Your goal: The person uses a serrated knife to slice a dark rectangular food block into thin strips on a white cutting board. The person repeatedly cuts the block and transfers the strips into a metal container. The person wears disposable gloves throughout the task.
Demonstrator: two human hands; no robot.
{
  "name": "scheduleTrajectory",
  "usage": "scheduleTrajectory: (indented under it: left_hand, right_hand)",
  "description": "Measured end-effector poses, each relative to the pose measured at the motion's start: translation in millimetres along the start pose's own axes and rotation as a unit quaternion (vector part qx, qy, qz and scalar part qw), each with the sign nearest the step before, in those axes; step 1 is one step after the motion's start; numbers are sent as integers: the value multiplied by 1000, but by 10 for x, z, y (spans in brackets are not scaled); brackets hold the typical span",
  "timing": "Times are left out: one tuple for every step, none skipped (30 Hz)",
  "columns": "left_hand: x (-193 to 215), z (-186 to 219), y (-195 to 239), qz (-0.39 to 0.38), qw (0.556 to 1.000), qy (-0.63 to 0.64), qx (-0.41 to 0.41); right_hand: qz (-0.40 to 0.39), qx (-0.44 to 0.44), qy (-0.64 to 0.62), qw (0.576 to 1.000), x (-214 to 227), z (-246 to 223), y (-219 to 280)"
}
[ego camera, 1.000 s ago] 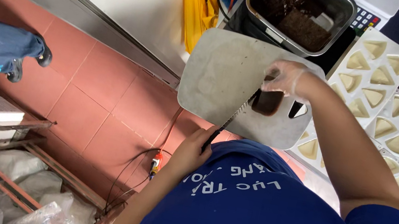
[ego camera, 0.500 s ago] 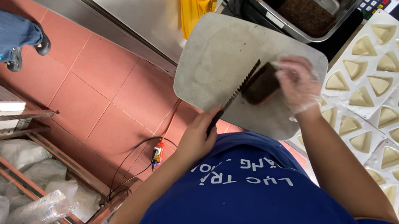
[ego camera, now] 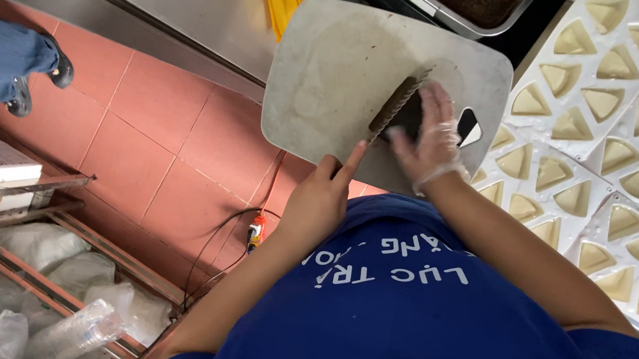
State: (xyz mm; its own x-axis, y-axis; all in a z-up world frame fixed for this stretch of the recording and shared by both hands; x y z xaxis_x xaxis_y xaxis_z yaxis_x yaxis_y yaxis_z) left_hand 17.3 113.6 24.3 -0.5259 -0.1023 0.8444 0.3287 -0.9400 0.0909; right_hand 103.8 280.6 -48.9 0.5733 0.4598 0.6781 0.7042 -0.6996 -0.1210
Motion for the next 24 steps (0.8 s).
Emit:
scheduleTrajectory:
  left_hand:
    - [-3,-3,5,-9,1000,-6,2]
    - [-17,-9,17,-17,1000,-11,7]
    - [-21,-7,24,-17,1000,-12,4]
    - [-26,-5,21,-16,1000,-14,2]
    - [-31,-4,23,-14,1000,-15,0]
    - [-40,-7,22,-15,1000,-16,-3]
    - [-52,-12,18,-15,1000,-18,-5]
    - [-66,-20,13,-16,1000,-19,-7]
    - [-88,-40,10,-19,1000,-15,-2]
    - [-109,-61,-9,-20,1000,-11,2]
    - [-134,-85,-29,-22,1000,-7,6]
    - [-160,-106,-58,-18,1000,-11,6]
    - [-193,-134,-99,-15,1000,-16,7]
    - [-223,-168,-136,-11,1000,-21,8]
    - [-275,-210,-166,-19,999,-27,11]
    - [-327,-257,-196,-27,999,-34,14]
    - [-376,-306,-208,-35,998,-40,16]
    - [-381,-350,-205,-25,999,-20,12]
    - [-371,-410,-195,-14,1000,1,8]
    - [-356,-479,-178,-3,1000,22,5]
    - [-279,-504,-156,28,996,72,-38]
    - [-170,-552,-132,59,987,122,-81]
    - [-54,-600,-97,88,973,172,-125]
    - [-148,-887,-118,27,950,312,-11]
  right_hand:
    - [-17,-9,-6,1000,-31,-9,-11]
    - [-18,-9,-6,1000,-25,-24,-14]
    - [-19,-9,-6,1000,-19,-34,-19]
    - [-20,-7,-5,1000,-11,-42,-34]
    - [-35,-22,-3,999,-31,-20,-36]
    - [-49,-37,-2,998,-51,8,-35]
    - [-64,-52,-1,997,-78,38,-32]
    - [-59,-39,5,997,-74,22,-33]
    - [-55,-27,11,998,-69,8,-29]
    - [-48,-13,17,999,-62,-9,-37]
    - [-49,-15,16,999,-69,-2,-38]
    - [-51,-17,16,998,-75,4,-31]
    - [-53,-18,15,998,-82,5,-23]
    - [-50,-12,21,998,-77,-11,-21]
    - [-46,-7,27,999,-66,-29,-24]
    - [-43,-1,33,999,-53,-50,-33]
    - [-50,6,42,998,-55,-74,-40]
    - [-57,12,52,997,-52,-97,-46]
    - [-64,19,61,996,-48,-121,-49]
    - [-78,14,75,994,-59,-122,-49]
    - [-91,10,88,992,-74,-126,-40]
    - [-104,6,102,989,-89,-129,-38]
    - [-98,14,101,990,-74,-160,-39]
    - [-92,24,101,990,-65,-188,-48]
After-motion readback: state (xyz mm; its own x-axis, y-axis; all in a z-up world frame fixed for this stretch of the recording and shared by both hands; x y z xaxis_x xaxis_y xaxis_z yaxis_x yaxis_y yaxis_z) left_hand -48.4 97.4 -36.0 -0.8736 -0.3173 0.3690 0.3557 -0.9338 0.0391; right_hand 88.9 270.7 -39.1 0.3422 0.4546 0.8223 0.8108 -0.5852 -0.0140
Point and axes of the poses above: each hand's wrist, its own y-axis away from the middle knuckle, its own x-axis out of the back of the hand, z = x × y, the point moved 9 cm from there along -y, towards the middle knuckle, and after that the axes turned 4 degrees about y, right-handed, at the moved point
